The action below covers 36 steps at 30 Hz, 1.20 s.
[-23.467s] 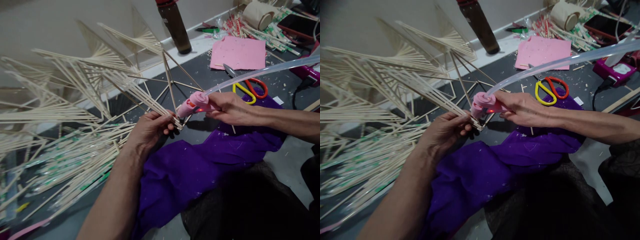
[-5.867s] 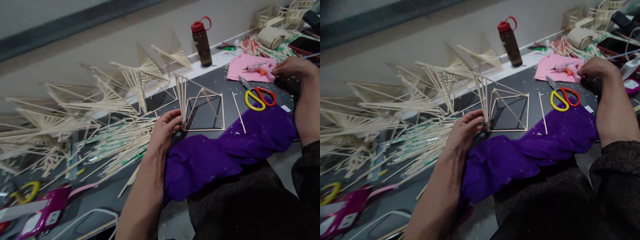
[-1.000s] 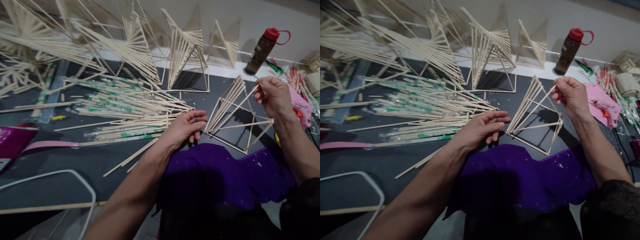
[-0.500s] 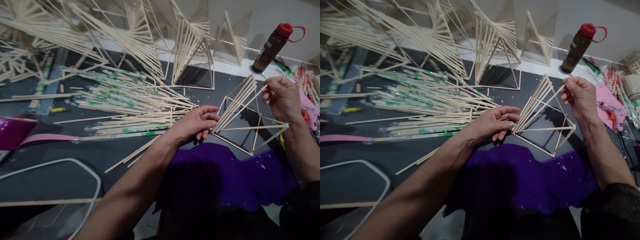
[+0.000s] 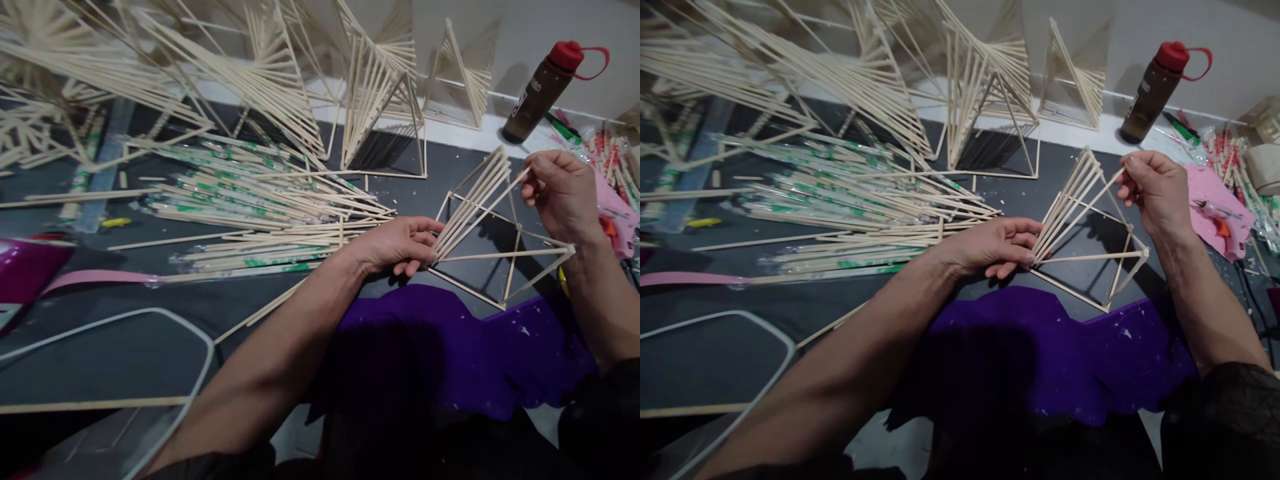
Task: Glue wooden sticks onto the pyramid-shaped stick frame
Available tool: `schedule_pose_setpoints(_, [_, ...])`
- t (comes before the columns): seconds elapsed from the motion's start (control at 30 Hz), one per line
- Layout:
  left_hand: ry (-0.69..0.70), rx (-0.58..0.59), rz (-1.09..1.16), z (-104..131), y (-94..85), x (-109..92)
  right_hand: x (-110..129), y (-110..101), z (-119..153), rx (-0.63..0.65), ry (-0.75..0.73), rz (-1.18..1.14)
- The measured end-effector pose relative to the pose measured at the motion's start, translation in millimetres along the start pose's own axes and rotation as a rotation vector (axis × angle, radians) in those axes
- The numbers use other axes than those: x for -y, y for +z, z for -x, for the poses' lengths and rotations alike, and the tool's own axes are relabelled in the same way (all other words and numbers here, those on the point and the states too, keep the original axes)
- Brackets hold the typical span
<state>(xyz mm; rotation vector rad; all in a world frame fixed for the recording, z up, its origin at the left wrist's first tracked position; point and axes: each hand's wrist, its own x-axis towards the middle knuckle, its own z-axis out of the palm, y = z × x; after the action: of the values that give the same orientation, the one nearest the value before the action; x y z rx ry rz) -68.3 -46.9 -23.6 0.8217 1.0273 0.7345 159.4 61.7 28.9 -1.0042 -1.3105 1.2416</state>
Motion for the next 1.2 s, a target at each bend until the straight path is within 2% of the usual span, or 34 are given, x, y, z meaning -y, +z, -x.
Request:
schedule_pose_setpoints(0.23, [0.007, 0.066, -0.047, -3.1, 0.7, 1.7, -2.2, -2.1, -1.4, 0.022, 0.003, 0.032])
schedule_pose_setpoints(0.53, [0.004, 0.056, -0.089, -5.2, -0.3, 4.4, -6.6, -4.7, -3.4, 0.064, 0.013, 0.053])
schedule_pose_setpoints(0.83, [-0.027, 0.031, -0.122, -2.9, -0.9, 2.6, -17.6, -6.2, -9.4, 0.098, 0.156, -0.054])
schedule_pose_setpoints(1.2, [-0.054, 0.003, -0.171, -3.2, -0.2, 3.0, -20.8, -3.0, -11.3, 0.216, 0.085, -0.106])
